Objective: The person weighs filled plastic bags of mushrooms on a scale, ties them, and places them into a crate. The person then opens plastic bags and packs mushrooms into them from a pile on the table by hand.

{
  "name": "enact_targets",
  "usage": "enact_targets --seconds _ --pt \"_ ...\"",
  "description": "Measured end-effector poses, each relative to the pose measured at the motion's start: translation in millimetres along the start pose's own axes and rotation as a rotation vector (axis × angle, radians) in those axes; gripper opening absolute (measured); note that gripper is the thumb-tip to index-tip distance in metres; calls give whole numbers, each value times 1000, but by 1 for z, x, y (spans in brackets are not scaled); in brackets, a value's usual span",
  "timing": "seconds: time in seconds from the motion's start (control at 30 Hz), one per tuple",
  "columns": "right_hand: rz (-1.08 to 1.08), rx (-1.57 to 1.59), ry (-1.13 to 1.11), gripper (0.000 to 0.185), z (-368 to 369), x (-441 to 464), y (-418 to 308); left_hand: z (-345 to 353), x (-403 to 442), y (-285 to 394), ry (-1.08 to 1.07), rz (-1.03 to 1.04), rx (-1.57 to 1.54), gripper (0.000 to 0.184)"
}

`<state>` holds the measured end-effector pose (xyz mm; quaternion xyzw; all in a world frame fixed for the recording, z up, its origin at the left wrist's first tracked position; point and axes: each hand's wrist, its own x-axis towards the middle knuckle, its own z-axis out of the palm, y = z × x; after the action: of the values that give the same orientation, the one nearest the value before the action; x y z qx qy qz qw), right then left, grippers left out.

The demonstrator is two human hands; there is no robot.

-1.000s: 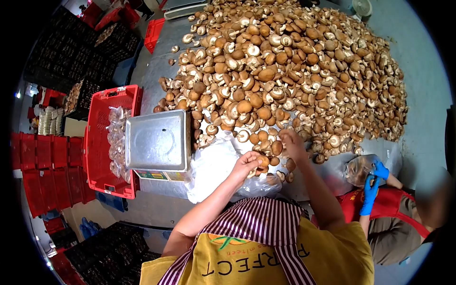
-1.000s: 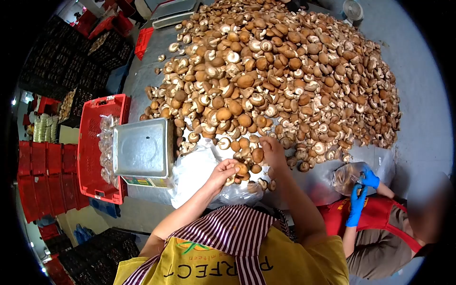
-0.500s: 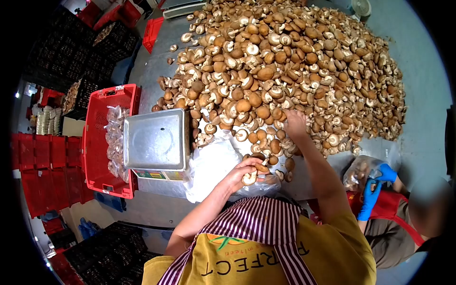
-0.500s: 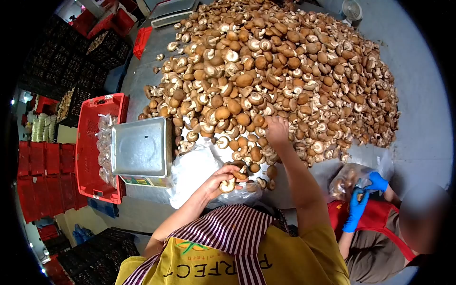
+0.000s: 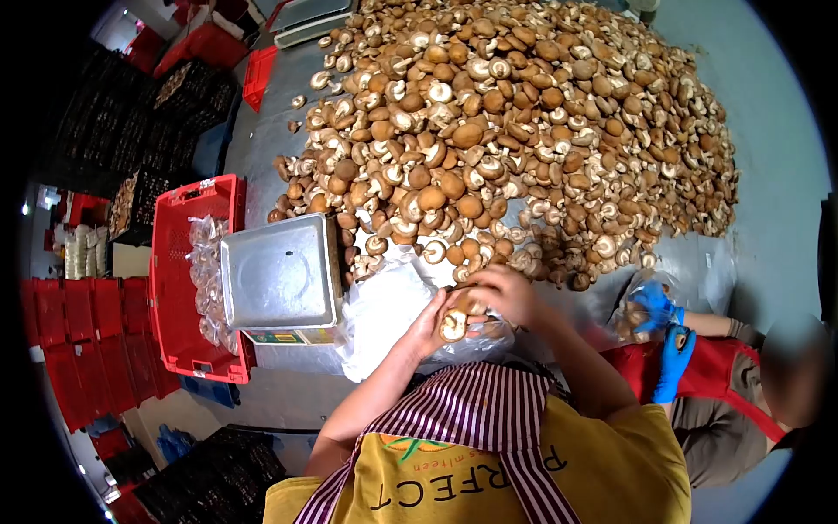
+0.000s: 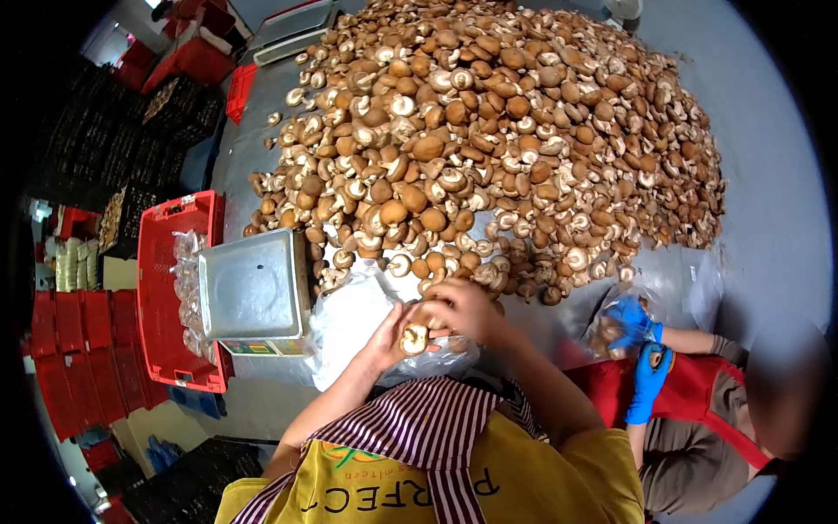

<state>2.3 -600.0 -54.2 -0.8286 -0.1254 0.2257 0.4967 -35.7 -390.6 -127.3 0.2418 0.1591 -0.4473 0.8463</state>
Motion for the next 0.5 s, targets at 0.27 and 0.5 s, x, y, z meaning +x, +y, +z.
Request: enact_targets --seconds 0.27,0.5 --pt "-99 -634 408 58 -40 129 -36 -13 -6 -25 -115 -94 63 56" --pt "-218 -754 258 59 39 143 14 -1 -22 -25 -28 -33 -37 64"
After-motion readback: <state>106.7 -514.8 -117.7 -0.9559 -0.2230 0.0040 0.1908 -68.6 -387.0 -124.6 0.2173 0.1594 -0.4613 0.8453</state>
